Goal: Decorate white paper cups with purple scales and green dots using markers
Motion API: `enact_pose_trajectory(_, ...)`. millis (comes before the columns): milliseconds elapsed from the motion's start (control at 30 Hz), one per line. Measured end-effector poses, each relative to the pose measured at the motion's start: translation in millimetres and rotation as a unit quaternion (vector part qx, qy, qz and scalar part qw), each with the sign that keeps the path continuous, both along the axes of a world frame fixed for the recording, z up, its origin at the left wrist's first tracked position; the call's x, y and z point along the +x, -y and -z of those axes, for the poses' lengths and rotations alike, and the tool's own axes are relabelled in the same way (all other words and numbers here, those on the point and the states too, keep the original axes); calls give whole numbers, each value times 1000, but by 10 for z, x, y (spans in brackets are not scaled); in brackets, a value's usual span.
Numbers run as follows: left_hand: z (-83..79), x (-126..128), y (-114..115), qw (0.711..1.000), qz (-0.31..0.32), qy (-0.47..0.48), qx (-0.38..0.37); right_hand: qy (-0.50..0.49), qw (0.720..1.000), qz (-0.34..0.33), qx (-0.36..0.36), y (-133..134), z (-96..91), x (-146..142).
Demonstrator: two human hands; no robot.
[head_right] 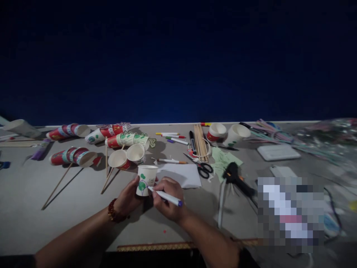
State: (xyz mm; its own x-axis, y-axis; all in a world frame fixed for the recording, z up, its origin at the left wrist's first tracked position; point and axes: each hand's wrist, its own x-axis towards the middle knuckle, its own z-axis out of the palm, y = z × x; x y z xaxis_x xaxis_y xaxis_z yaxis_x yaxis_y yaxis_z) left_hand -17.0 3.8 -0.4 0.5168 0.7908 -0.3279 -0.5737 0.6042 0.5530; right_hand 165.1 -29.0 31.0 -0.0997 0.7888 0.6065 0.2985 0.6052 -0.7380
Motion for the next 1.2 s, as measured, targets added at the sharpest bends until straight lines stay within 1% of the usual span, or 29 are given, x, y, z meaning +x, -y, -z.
enact_pose_trajectory(100, 11, -28, -4, 1000, 8, -2, -6, 5, 1000, 0, -15, 2, 8, -15)
enact_pose_trajectory(200, 38, -54, -13, 1000, 13, 2, -12, 3, 1000, 14, -9, -1, 42, -38)
enact_pose_trajectory(367, 59, -73, -13, 1000, 17, -2, -11, -1, 1000, 18, -2, -10, 79, -63)
enact_pose_trajectory(567, 8, -54, -12, 1000, -3, -8, -14, -8, 1000, 11, 6, -6, 40, -47)
enact_pose_trajectory(667, 6, -33, -9, 999, -12, -17, -30, 0, 1000, -6, -6, 0, 17, -27)
enact_pose_trajectory(733, 11, -20, -6, 999, -15, -25, -42, 4, 1000, -2, -6, 0, 6, -16)
enact_pose_trajectory(933, -19, 18, 11, 1000, -7, -16, -16, -1, 1000, -4, -6, 3, -3, -1)
enact_pose_trajectory(1200, -36, 22, 8, 1000, 4, 2, -12, -3, 1000, -2, -1, 2, -10, -7)
